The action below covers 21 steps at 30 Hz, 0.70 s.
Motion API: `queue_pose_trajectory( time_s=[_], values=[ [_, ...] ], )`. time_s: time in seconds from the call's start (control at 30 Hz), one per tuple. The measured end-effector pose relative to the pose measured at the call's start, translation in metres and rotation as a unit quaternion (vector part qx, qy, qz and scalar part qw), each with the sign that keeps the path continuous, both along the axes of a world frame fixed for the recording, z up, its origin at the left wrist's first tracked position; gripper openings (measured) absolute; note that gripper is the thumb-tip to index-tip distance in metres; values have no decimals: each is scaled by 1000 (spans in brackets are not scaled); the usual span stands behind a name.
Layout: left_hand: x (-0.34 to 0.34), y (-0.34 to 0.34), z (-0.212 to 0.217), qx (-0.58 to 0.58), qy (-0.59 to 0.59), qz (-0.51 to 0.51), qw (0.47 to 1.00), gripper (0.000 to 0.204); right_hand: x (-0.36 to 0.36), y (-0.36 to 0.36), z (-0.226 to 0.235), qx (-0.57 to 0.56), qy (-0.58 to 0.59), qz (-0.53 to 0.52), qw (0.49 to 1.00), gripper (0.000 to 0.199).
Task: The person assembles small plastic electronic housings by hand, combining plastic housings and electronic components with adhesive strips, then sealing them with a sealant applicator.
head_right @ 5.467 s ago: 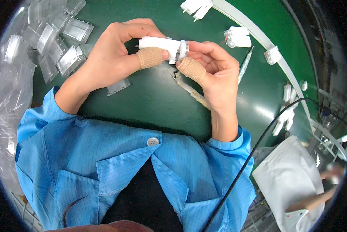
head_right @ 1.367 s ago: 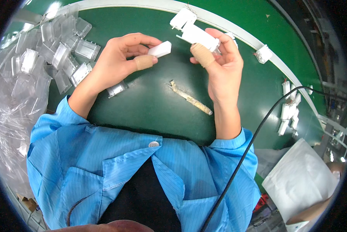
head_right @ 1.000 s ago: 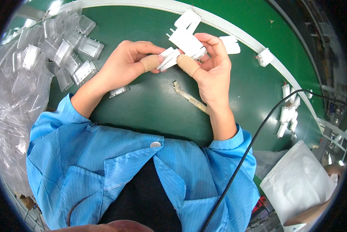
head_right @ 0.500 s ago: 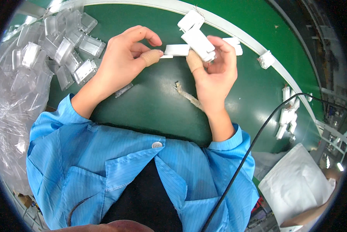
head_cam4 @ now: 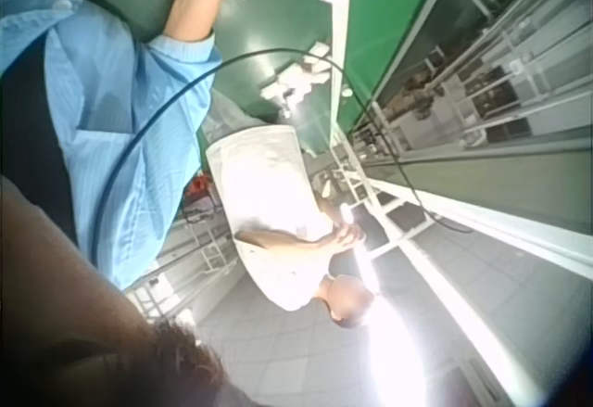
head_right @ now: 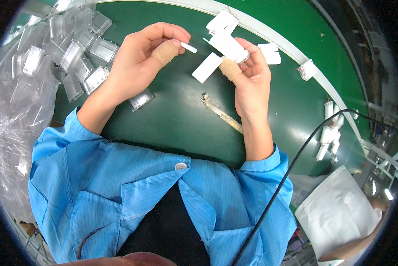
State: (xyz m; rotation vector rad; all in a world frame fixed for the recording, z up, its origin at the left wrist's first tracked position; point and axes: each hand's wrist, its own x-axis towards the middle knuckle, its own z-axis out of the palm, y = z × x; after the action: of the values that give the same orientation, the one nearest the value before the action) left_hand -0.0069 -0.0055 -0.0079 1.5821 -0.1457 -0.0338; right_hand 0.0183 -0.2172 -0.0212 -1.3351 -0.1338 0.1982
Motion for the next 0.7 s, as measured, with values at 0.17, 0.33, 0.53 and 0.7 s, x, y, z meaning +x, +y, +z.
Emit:
queue_pose_trajectory(
  time_s=[0.17,0.33,0.53,0.7],
  values=[
    [-8,-13,5,81,-5,-112,990,13,2,3,-2,7,68,-2,998,40],
    [-7,-8,4,209,27,-176,962,16,7,-6,-3,72,125,20,989,34],
    [9,9,2,-99,80,-45,991,18,11,-20,-7,182,199,103,957,33],
    [8,10,1,-102,114,-39,988,19,2,-10,6,111,137,89,980,38]
  ],
)
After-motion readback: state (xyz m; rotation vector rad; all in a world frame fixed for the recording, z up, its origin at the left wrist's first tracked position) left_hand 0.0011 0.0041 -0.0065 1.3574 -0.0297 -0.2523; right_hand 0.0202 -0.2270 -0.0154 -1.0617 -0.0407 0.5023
